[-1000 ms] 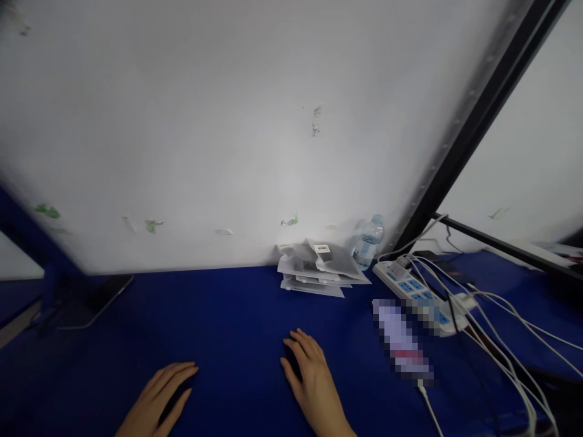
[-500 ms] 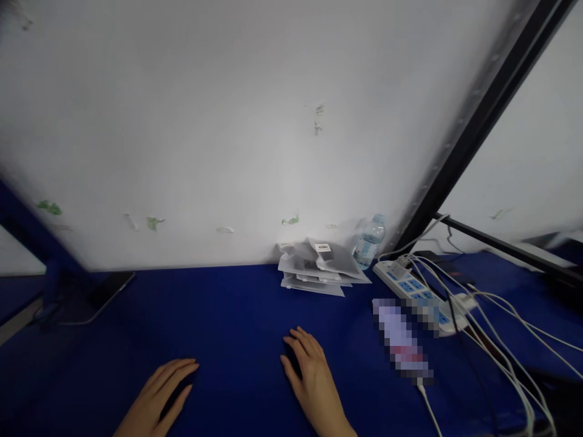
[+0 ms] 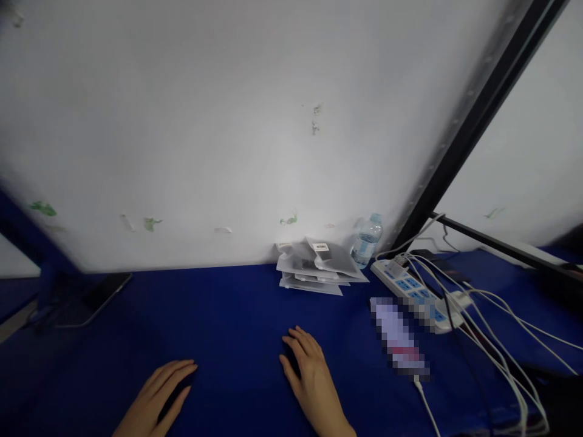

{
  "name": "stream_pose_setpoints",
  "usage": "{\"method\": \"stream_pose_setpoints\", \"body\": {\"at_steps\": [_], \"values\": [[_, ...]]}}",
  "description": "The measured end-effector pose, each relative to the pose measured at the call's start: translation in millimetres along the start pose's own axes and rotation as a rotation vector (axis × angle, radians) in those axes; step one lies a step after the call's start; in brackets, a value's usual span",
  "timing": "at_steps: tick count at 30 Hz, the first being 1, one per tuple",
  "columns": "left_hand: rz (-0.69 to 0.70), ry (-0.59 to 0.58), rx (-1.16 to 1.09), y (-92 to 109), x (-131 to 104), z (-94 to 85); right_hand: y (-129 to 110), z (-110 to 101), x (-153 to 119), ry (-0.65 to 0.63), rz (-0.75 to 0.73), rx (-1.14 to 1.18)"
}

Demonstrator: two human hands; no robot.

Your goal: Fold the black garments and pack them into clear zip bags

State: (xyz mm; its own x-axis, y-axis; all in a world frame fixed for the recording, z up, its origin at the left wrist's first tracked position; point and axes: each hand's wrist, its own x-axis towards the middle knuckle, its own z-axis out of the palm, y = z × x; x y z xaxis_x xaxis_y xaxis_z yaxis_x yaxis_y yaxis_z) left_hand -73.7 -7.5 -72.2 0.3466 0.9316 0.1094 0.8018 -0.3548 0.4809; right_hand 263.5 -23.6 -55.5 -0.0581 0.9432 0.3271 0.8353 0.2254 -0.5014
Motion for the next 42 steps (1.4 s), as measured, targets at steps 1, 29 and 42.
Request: {"method": "stream_pose_setpoints", "body": {"at_steps": [1, 29, 42], "values": [[0.003, 0.003, 0.000, 0.2, -0.1, -0.1, 0.0, -0.1, 0.0, 0.004, 0.000, 0.000], [0.033, -0.013, -0.023, -6.3, -3.0, 3.9, -0.6, -0.6, -0.2, 0.034, -0.014, -0.002], [0.019, 0.031, 0.008, 1.3, -0.2, 0.1, -1.7, -1.2, -0.2, 0.011, 0.000, 0.000]]}}
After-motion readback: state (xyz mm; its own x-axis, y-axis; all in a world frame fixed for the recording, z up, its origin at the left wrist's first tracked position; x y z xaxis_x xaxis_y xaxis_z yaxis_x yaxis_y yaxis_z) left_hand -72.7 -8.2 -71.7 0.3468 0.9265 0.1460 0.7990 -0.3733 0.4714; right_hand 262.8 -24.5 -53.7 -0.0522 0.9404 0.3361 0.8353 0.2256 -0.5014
